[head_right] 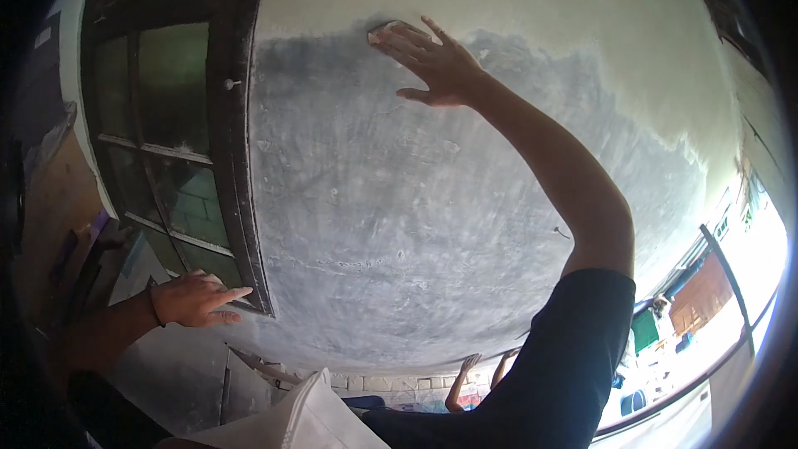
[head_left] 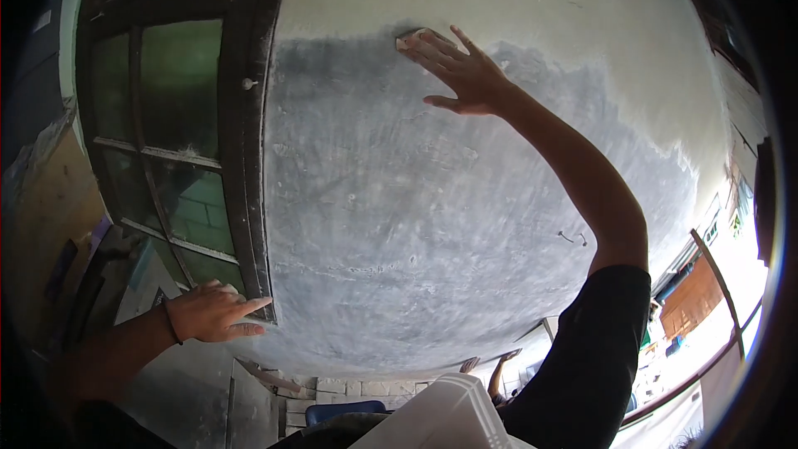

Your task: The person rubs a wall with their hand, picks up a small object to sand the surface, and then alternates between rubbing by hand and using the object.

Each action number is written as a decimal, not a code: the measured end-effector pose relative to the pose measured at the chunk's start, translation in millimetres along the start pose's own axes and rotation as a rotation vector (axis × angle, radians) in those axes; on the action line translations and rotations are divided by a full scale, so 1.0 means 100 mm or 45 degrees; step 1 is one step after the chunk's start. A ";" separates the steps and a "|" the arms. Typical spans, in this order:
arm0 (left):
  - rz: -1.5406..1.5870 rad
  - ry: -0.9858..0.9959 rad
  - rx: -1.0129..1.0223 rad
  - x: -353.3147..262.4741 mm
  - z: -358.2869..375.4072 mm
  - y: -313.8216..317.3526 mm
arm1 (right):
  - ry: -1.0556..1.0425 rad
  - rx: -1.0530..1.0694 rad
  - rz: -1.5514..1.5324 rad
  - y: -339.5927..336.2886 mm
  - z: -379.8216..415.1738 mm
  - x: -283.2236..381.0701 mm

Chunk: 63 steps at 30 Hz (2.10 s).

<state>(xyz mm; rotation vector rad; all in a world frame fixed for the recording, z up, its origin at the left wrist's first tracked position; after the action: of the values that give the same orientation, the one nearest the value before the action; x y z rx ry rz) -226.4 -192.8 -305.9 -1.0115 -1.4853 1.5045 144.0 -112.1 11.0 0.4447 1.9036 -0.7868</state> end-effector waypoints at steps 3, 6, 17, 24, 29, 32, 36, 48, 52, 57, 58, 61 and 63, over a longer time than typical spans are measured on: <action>0.022 -0.016 -0.007 0.02 0.00 0.05 | -0.049 -0.029 -0.033 -0.08 -0.19 0.06; 0.054 -0.021 0.048 -0.04 -0.01 0.06 | -0.137 -0.108 -0.089 -0.10 -0.47 0.23; 0.174 -0.049 0.201 -0.11 0.05 -0.01 | -0.156 -0.192 -0.139 -0.25 -1.73 1.08; 0.133 -0.066 0.138 -0.09 0.08 -0.12 | -0.128 -0.063 -0.058 -0.18 -1.18 0.71; 0.097 -0.013 0.019 -0.08 0.08 -0.20 | -0.077 0.000 0.075 -0.10 -0.56 0.27; 0.042 -0.056 0.056 -0.06 0.06 -0.19 | -0.036 0.004 0.058 -0.08 -0.38 0.14; -0.003 -0.065 0.038 -0.04 0.05 -0.18 | -0.065 -0.016 0.085 -0.11 -0.31 0.01; 0.097 -0.059 0.181 -0.01 -0.07 -0.01 | -0.245 -0.106 -0.150 -0.11 -0.97 0.51; 0.088 0.036 0.050 -0.03 -0.01 0.08 | -0.215 -0.146 -0.075 -0.14 -1.41 0.82; 0.096 0.012 0.026 0.00 0.05 0.08 | -0.151 -0.187 -0.100 -0.22 -1.74 1.04; 0.070 0.042 -0.069 0.01 0.07 0.03 | -0.159 -0.199 -0.125 -0.20 -1.72 1.02; 0.108 0.029 -0.073 0.03 0.07 0.01 | -0.154 -0.204 -0.167 -0.14 -1.59 0.95; 0.133 0.013 -0.074 0.03 0.08 0.00 | -0.138 -0.177 -0.194 -0.10 -1.41 0.87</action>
<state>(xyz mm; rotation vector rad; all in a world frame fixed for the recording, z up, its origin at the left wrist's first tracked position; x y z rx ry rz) -234.9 -192.7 -306.2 -1.1449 -1.4968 1.5340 6.9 -24.7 -21.9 0.1694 1.8917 -0.7556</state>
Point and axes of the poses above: each hand's wrist, its own z-axis away from the middle knuckle, its own y-axis out of the palm, x = y × z, the point moved 6 cm from there along -z, towards the middle knuckle, and after that the axes turned 1 degree about -z, right-handed, at the moved point
